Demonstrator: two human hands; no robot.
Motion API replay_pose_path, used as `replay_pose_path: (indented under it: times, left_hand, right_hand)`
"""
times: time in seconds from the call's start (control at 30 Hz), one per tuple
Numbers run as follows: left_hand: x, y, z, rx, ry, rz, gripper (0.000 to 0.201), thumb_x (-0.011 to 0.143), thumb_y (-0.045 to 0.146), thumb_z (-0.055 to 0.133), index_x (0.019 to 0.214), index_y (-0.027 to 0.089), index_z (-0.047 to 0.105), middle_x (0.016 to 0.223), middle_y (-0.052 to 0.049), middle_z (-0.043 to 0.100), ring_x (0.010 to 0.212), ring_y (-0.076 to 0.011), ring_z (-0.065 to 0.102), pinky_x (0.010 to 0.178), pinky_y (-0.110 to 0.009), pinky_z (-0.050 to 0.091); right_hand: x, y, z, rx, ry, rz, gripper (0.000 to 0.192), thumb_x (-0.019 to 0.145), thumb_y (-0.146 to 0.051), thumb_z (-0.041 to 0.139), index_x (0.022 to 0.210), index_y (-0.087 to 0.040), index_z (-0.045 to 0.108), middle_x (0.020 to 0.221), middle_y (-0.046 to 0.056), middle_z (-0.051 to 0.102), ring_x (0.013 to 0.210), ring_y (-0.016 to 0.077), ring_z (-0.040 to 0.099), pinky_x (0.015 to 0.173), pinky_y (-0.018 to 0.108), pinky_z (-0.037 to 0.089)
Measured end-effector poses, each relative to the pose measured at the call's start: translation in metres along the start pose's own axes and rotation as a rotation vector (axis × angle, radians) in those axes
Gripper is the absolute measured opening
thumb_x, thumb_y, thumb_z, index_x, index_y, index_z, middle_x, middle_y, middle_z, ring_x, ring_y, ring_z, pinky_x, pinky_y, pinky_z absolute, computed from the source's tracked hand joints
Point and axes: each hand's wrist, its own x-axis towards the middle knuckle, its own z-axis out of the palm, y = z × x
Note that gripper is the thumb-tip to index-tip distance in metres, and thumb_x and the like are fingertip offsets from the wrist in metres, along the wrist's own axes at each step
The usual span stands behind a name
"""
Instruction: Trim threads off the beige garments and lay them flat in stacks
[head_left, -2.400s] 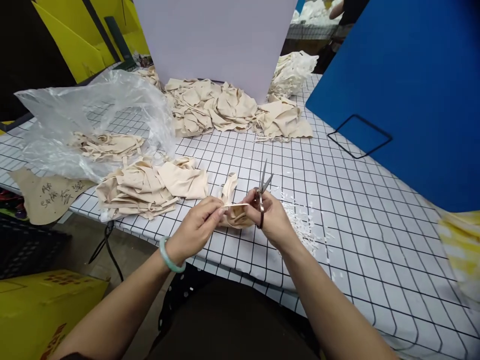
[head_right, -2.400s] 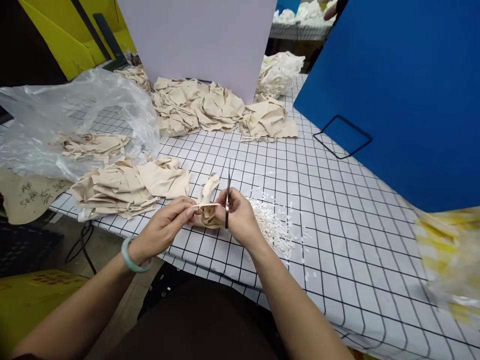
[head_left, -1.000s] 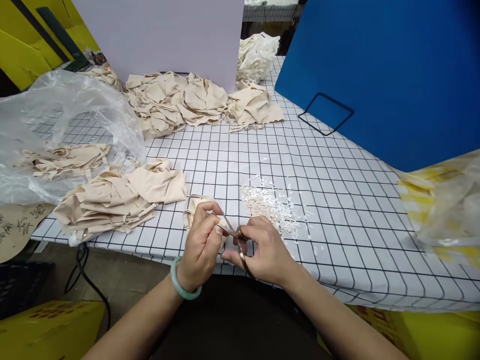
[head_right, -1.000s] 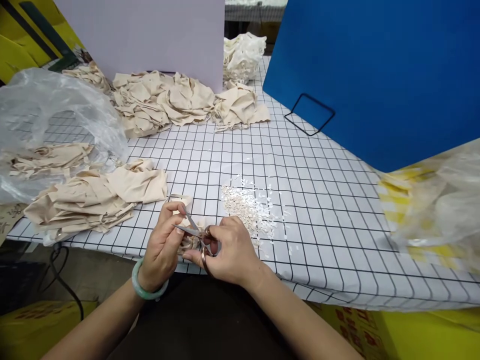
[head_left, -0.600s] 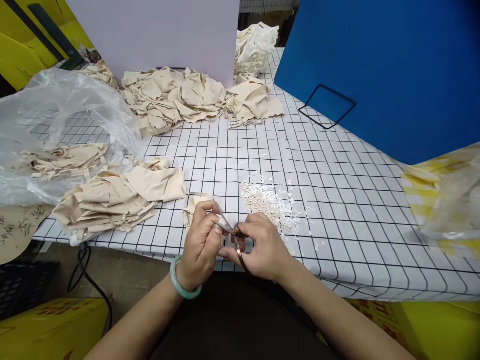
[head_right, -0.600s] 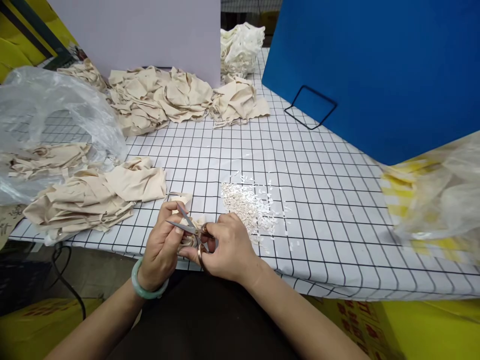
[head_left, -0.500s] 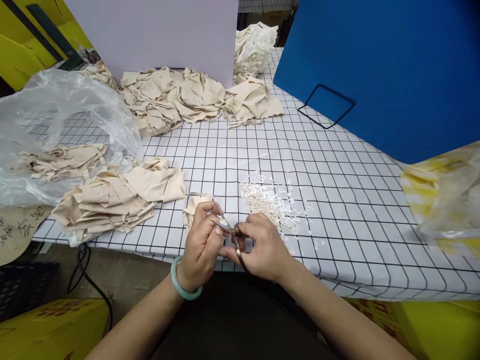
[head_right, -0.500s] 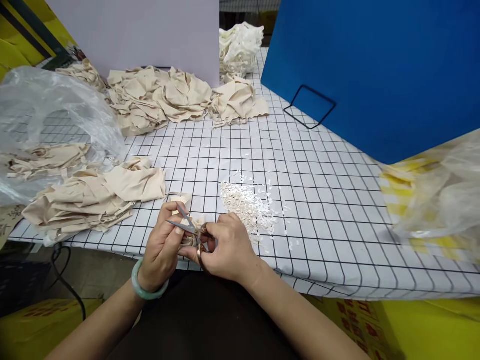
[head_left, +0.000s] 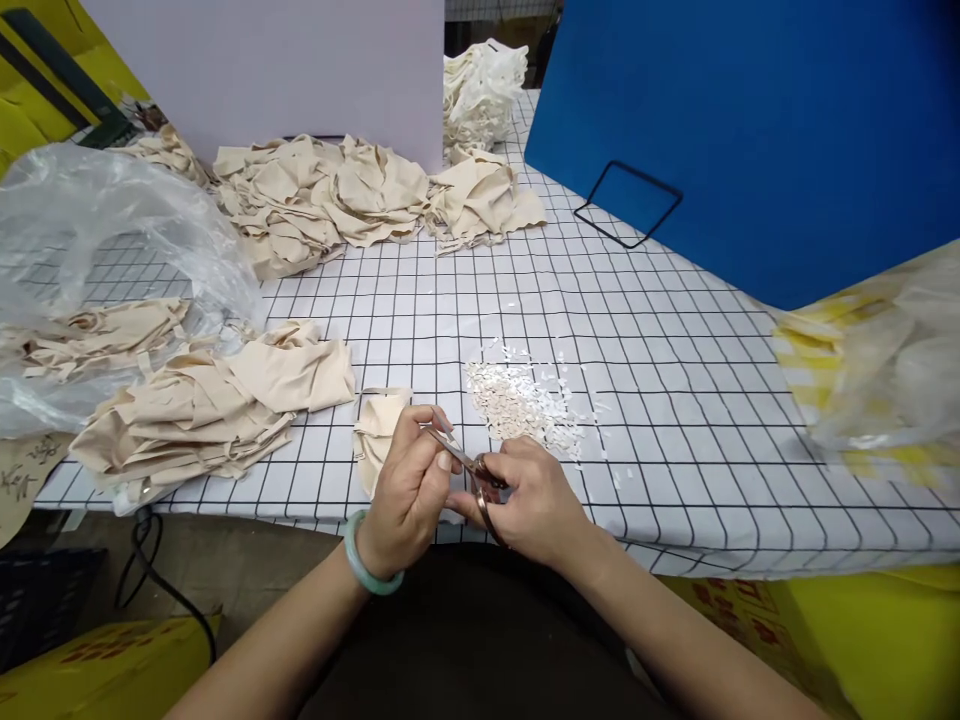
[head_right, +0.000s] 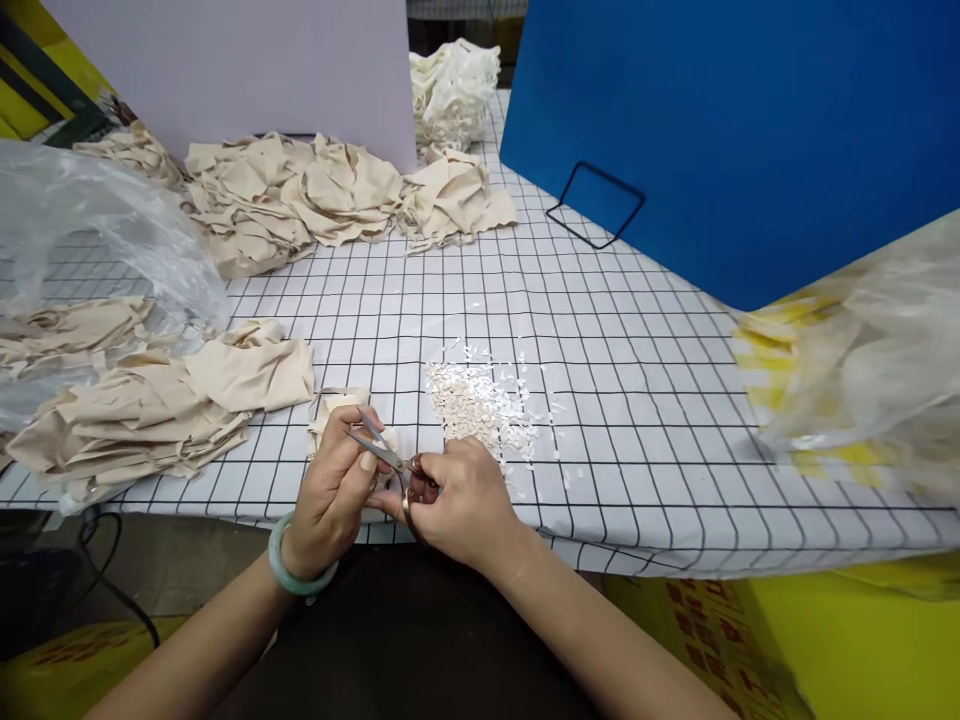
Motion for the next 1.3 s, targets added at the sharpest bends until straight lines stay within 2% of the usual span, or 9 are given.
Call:
replay_pose_path:
  times: [0.13, 0.33, 0.47, 0.57, 0.7, 0.83, 1.0, 1.17, 1.3]
  left_hand:
    - [0.012, -0.006, 0.017, -0.064, -0.104, -0.005, 0.032, 0.102, 0.029, 0.035, 0.079, 0.018, 0.055, 0.093, -0.009, 0.049, 0.109, -0.0239, 0.047, 0.089, -0.036, 0.045]
    - [0.020, -0.009, 0.030, -0.234, -0.152, -0.221, 0.036, 0.101, 0.036, 0.038, 0.076, 0.018, 0.057, 0.104, -0.011, 0.050, 0.105, -0.0239, 0.050, 0.087, -0.036, 0.047]
    - [0.009, -0.003, -0.013, -0.240, -0.223, -0.269, 0.037, 0.099, 0.035, 0.042, 0.070, 0.017, 0.056, 0.101, -0.011, 0.056, 0.095, -0.0227, 0.055, 0.084, -0.036, 0.048]
    - [-0.011, -0.002, -0.056, -0.081, -0.175, -0.306, 0.035, 0.096, 0.032, 0.049, 0.066, 0.017, 0.057, 0.094, -0.009, 0.059, 0.088, -0.0204, 0.057, 0.081, -0.033, 0.048]
    - [-0.038, -0.012, -0.083, 0.072, 0.010, -0.417, 0.032, 0.095, 0.033, 0.051, 0.070, 0.016, 0.061, 0.095, -0.008, 0.060, 0.093, -0.0200, 0.056, 0.083, -0.031, 0.046]
    - [-0.053, -0.020, -0.082, -0.146, 0.072, -0.521, 0.031, 0.095, 0.034, 0.051, 0.076, 0.015, 0.065, 0.089, -0.006, 0.056, 0.079, -0.0153, 0.054, 0.070, -0.027, 0.046]
    - [-0.061, -0.021, -0.084, -0.365, 0.136, -0.615, 0.028, 0.092, 0.036, 0.057, 0.082, 0.013, 0.070, 0.099, -0.007, 0.053, 0.071, -0.0113, 0.049, 0.061, -0.024, 0.043]
    - [-0.059, -0.022, -0.086, -0.321, 0.073, -0.576, 0.028, 0.095, 0.032, 0.051, 0.085, 0.014, 0.071, 0.096, -0.007, 0.053, 0.070, -0.0114, 0.048, 0.060, -0.023, 0.043]
    - [-0.053, -0.002, -0.116, -0.062, 0.010, -0.396, 0.026, 0.095, 0.026, 0.049, 0.083, 0.016, 0.070, 0.092, -0.006, 0.059, 0.080, -0.0160, 0.055, 0.069, -0.026, 0.048]
  right_hand:
    - [-0.013, 0.016, -0.005, -0.077, 0.063, 0.121, 0.061, 0.078, -0.070, 0.062, 0.046, -0.020, 0.046, 0.046, 0.000, 0.044, 0.050, 0.0132, 0.042, 0.056, 0.028, 0.036]
    - [-0.019, 0.036, -0.021, 0.047, -0.018, 0.351, 0.054, 0.075, -0.068, 0.066, 0.051, -0.021, 0.052, 0.051, -0.001, 0.053, 0.049, 0.0137, 0.048, 0.049, 0.026, 0.036]
    - [-0.015, 0.050, -0.045, -0.055, 0.040, 0.419, 0.049, 0.070, -0.067, 0.070, 0.092, -0.024, 0.063, 0.089, 0.008, 0.067, 0.077, 0.0251, 0.062, 0.059, 0.033, 0.046]
    - [-0.005, 0.053, -0.052, -0.080, 0.101, 0.447, 0.054, 0.071, -0.067, 0.069, 0.102, -0.024, 0.057, 0.105, 0.012, 0.064, 0.092, 0.0306, 0.062, 0.065, 0.038, 0.047]
    - [0.015, 0.034, -0.026, 0.004, -0.004, 0.374, 0.040, 0.076, -0.058, 0.068, 0.094, -0.024, 0.059, 0.093, 0.009, 0.065, 0.084, 0.0280, 0.061, 0.067, 0.039, 0.047]
    - [0.032, 0.008, 0.014, 0.134, -0.180, 0.187, 0.025, 0.078, -0.040, 0.067, 0.095, -0.023, 0.058, 0.091, 0.007, 0.065, 0.079, 0.0232, 0.059, 0.068, 0.036, 0.048]
    - [0.053, 0.001, 0.037, 0.188, -0.212, 0.183, 0.026, 0.079, -0.035, 0.062, 0.101, -0.022, 0.059, 0.089, 0.005, 0.062, 0.074, 0.0196, 0.057, 0.067, 0.034, 0.047]
    - [0.084, -0.005, 0.055, 0.186, -0.236, 0.129, 0.029, 0.078, -0.024, 0.062, 0.107, -0.023, 0.060, 0.087, 0.002, 0.062, 0.072, 0.0170, 0.055, 0.064, 0.030, 0.045]
    - [0.103, -0.007, 0.055, 0.152, -0.406, 0.075, 0.021, 0.069, -0.009, 0.061, 0.086, -0.021, 0.061, 0.081, 0.001, 0.063, 0.070, 0.0157, 0.054, 0.060, 0.027, 0.040]
